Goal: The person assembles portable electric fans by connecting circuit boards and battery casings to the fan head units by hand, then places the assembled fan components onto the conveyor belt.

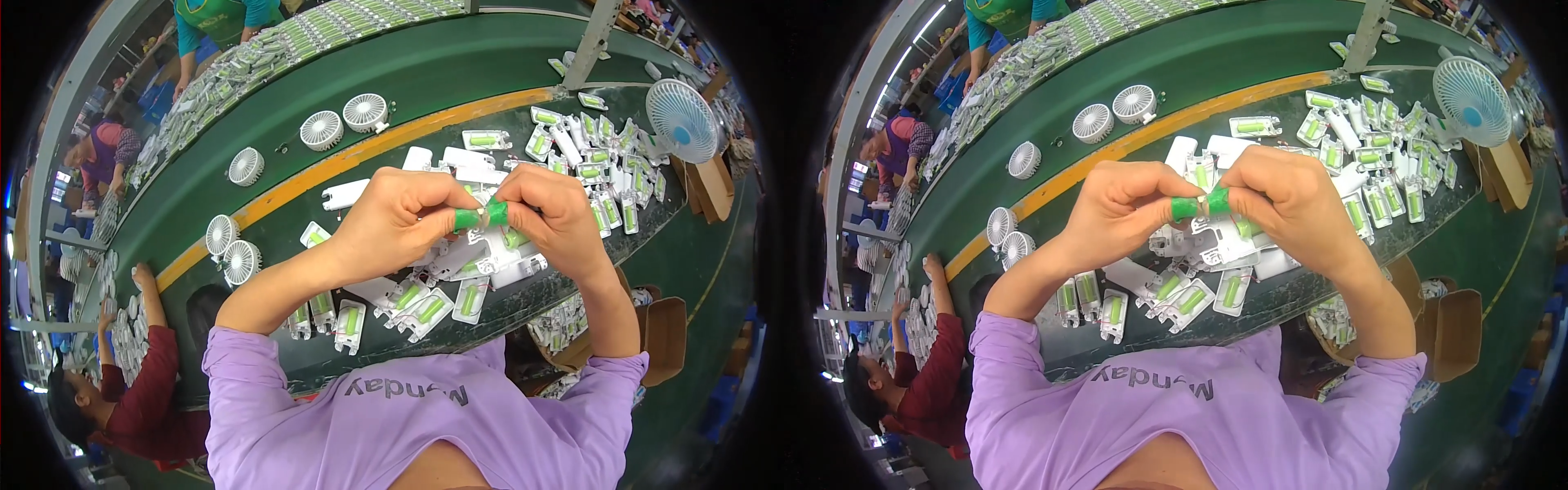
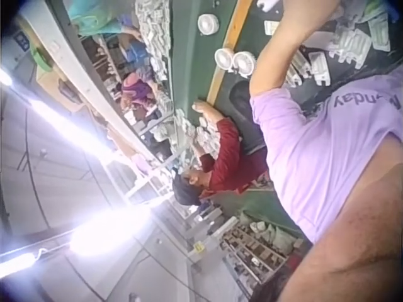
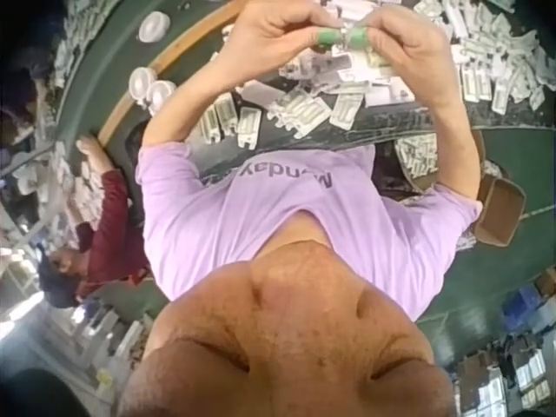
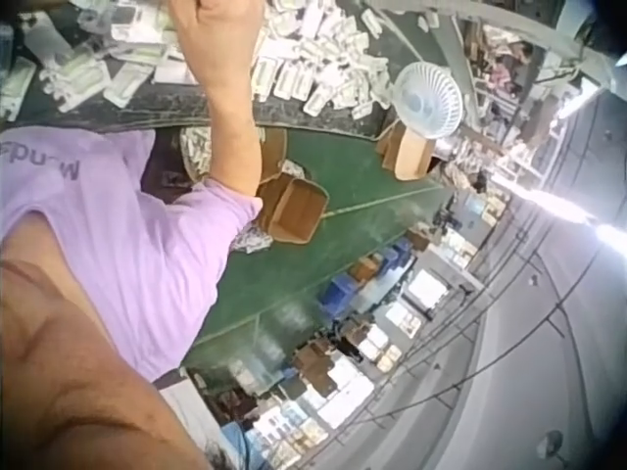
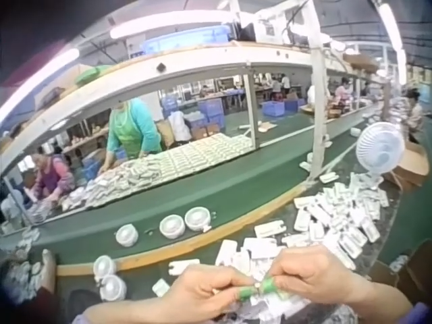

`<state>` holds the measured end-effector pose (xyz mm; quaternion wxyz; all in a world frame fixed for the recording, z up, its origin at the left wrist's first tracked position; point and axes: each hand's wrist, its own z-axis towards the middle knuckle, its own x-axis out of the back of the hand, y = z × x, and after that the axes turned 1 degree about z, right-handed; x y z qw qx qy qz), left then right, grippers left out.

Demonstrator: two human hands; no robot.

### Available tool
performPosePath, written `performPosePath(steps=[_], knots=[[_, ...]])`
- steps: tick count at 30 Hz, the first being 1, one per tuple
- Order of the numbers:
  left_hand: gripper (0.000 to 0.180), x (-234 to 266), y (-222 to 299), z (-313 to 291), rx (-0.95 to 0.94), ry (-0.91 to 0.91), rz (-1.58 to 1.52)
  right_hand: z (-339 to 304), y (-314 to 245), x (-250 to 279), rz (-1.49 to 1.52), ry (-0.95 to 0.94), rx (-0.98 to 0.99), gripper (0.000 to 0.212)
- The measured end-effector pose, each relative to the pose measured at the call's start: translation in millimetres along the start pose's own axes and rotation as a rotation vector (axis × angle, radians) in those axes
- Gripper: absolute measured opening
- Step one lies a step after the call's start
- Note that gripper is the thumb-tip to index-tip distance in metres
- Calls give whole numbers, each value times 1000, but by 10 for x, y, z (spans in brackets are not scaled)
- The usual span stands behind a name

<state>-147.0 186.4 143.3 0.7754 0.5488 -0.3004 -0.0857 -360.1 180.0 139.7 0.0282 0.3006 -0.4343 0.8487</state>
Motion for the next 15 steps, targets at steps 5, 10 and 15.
performPosePath(steps=[5, 10, 15], knots=[[11, 163, -163, 206, 137, 41, -218, 273, 167, 42, -14, -94, -84, 10], [21, 598, -1095, 584, 4, 188, 1, 955, 646, 271, 77, -11, -287, 23], [34, 757, -1779, 895, -285, 126, 976, 1446, 1300, 379, 147, 65, -370, 20]])
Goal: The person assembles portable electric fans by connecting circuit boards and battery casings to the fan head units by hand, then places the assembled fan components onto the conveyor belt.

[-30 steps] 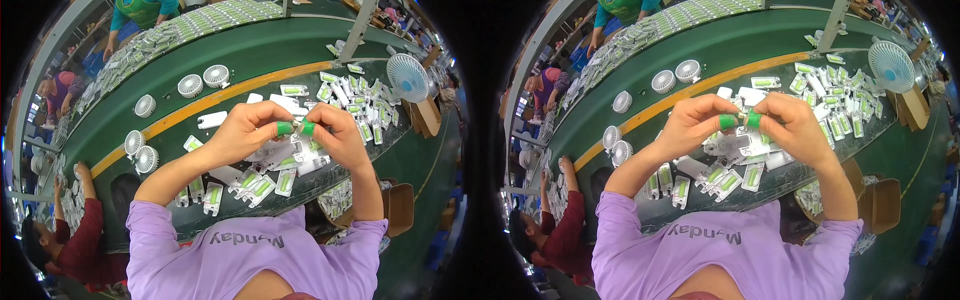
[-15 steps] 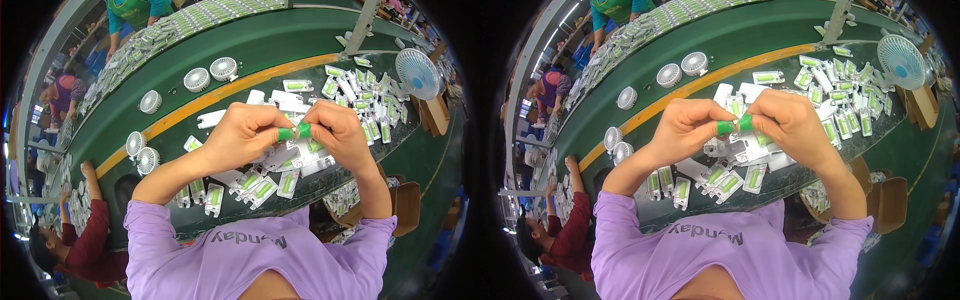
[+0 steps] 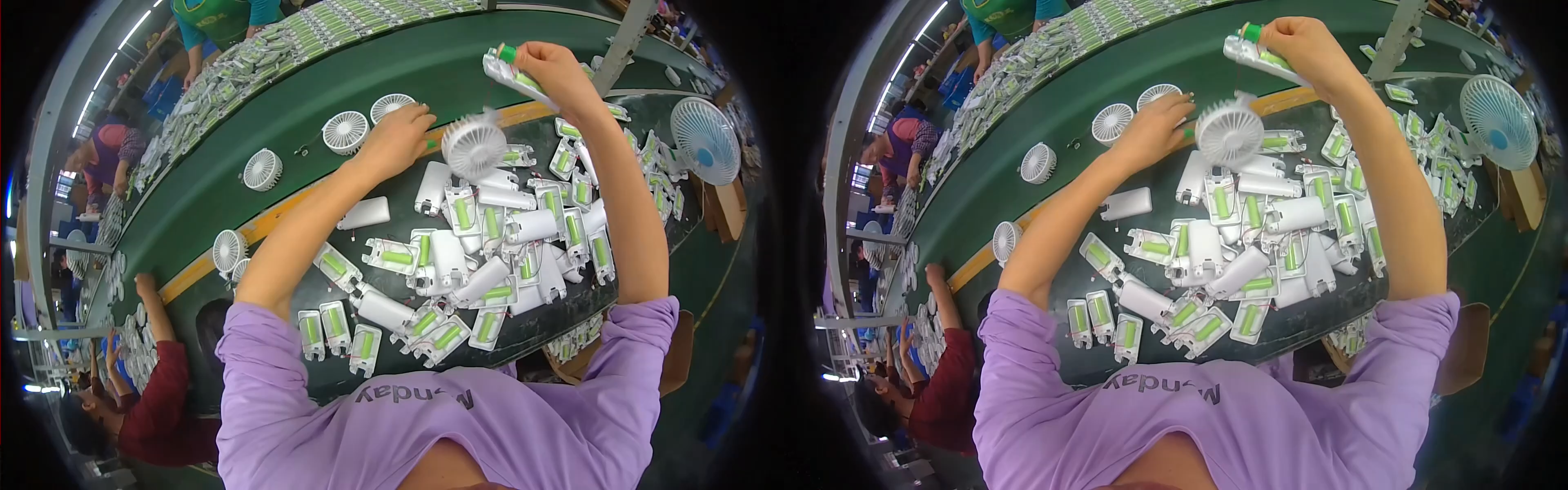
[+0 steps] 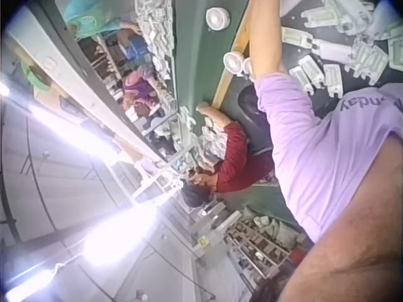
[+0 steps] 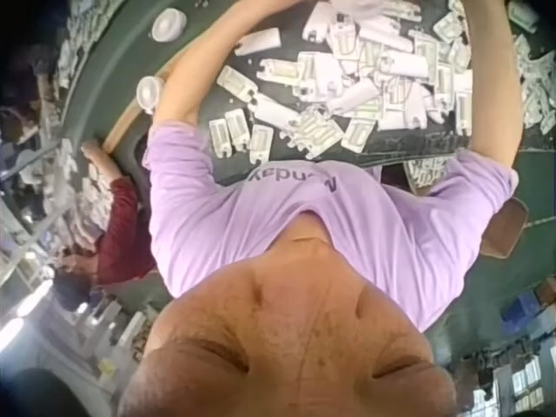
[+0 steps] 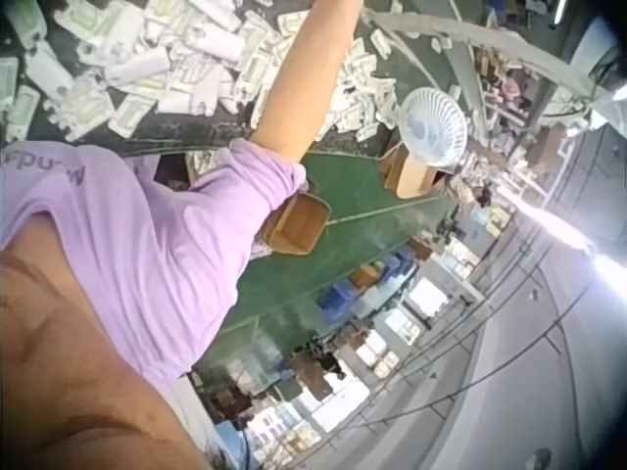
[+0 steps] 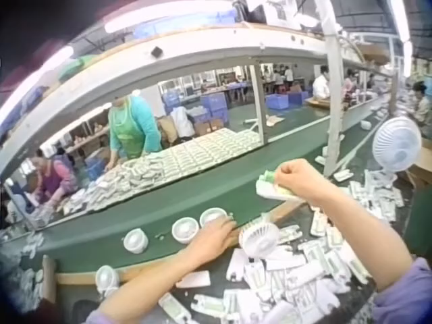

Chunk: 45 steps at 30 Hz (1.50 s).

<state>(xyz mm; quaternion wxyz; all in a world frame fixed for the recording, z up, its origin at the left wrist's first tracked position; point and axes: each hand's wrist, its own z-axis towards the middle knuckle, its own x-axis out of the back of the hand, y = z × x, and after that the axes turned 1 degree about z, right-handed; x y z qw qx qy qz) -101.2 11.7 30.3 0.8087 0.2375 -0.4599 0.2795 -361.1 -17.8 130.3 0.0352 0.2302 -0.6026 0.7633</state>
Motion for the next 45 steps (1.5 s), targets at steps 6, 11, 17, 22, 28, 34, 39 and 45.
performPosePath(steps=[6, 11, 17, 22, 28, 34, 39, 45], knots=[[22, -382, -304, 263, 140, -142, 241, 314, 677, -96, 401, 278, -166, 21], [13, -305, -361, 97, 250, -258, 448, -147, 828, 50, -612, 2, -128, 19], [10, -153, -404, -179, 254, -310, 455, -789, 1143, -137, -972, -124, -227, 20], [13, 69, -342, -336, 526, 18, -177, -895, 1129, -150, -732, -2, -150, 18], [16, 560, -3, -355, 824, 263, -817, -972, 833, -67, -355, 176, -268, 18], [24, 869, 248, -481, 840, 357, -1060, -837, 917, -154, -919, -31, -229, 29], [26, 864, 536, -496, 757, 231, -1113, -757, 1582, -49, -698, 66, -117, 24], [19, 934, 647, -746, 704, 244, -1223, -938, 682, -176, -671, -35, -80, 19]])
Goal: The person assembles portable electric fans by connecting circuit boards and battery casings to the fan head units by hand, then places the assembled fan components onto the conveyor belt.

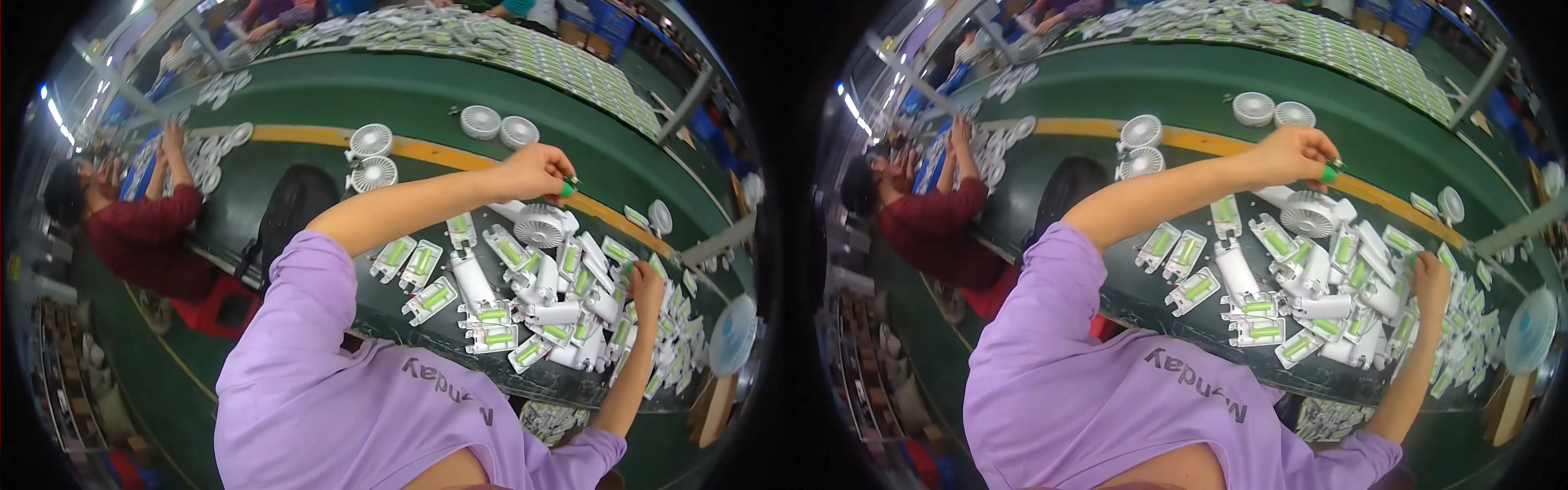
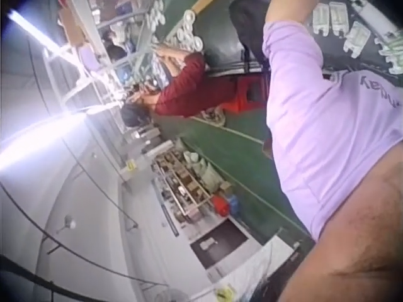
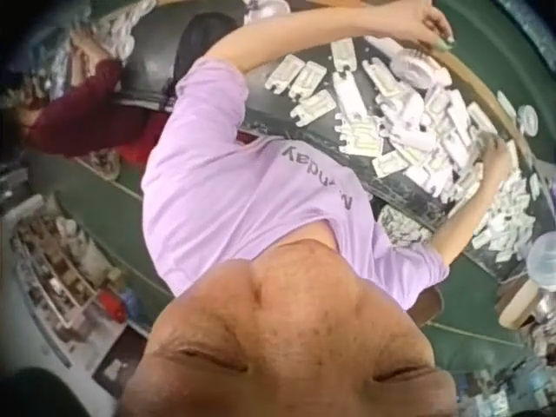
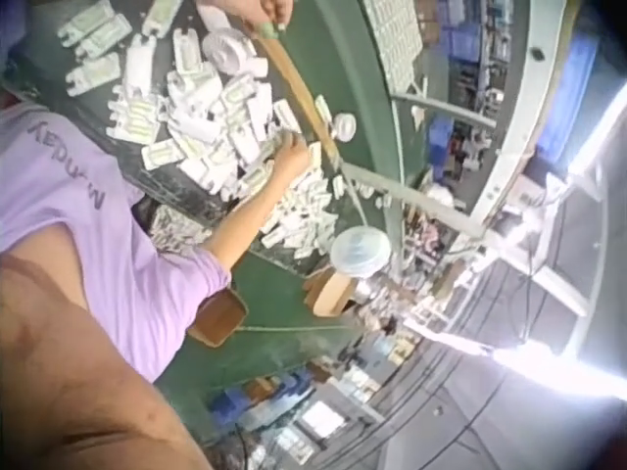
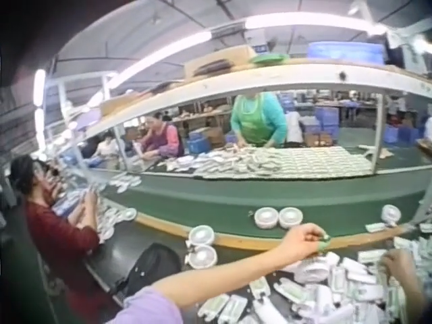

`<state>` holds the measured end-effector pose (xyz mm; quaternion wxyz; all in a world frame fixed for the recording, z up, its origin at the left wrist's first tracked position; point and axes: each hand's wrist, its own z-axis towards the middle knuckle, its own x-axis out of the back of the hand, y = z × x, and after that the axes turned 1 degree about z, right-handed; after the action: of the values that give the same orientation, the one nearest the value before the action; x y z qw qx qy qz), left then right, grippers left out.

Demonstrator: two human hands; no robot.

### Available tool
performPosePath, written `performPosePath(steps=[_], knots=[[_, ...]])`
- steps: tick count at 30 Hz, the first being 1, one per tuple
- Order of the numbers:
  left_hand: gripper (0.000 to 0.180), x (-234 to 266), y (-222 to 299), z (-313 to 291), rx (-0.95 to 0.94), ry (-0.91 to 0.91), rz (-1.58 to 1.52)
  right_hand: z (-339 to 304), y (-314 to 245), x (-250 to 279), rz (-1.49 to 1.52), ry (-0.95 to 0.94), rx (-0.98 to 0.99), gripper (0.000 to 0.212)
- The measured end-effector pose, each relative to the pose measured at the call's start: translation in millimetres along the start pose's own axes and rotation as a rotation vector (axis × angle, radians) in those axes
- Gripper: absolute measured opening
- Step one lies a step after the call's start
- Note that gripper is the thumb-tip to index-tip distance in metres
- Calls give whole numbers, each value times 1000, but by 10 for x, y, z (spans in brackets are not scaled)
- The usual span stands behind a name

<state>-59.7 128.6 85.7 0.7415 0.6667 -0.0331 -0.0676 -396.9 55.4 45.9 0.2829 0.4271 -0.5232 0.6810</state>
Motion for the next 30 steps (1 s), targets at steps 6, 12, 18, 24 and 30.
performPosePath(steps=[6, 12, 18, 24, 30], knots=[[17, -106, -47, -7, 16, -9, -64, -11, 47, 271, -117, 245, 191, 24], [18, -223, -29, 43, 26, -31, -56, -142, -40, 162, 550, 461, 299, 27], [17, -189, 76, -56, 12, -4, -4, -49, -132, 82, 1235, 79, -49, 18], [16, -364, 164, -37, 13, -55, 23, -104, -293, 60, 1243, 102, -56, 26], [16, -237, 182, -92, -41, -26, 42, -252, -335, 89, 1581, -131, 112, 34]])
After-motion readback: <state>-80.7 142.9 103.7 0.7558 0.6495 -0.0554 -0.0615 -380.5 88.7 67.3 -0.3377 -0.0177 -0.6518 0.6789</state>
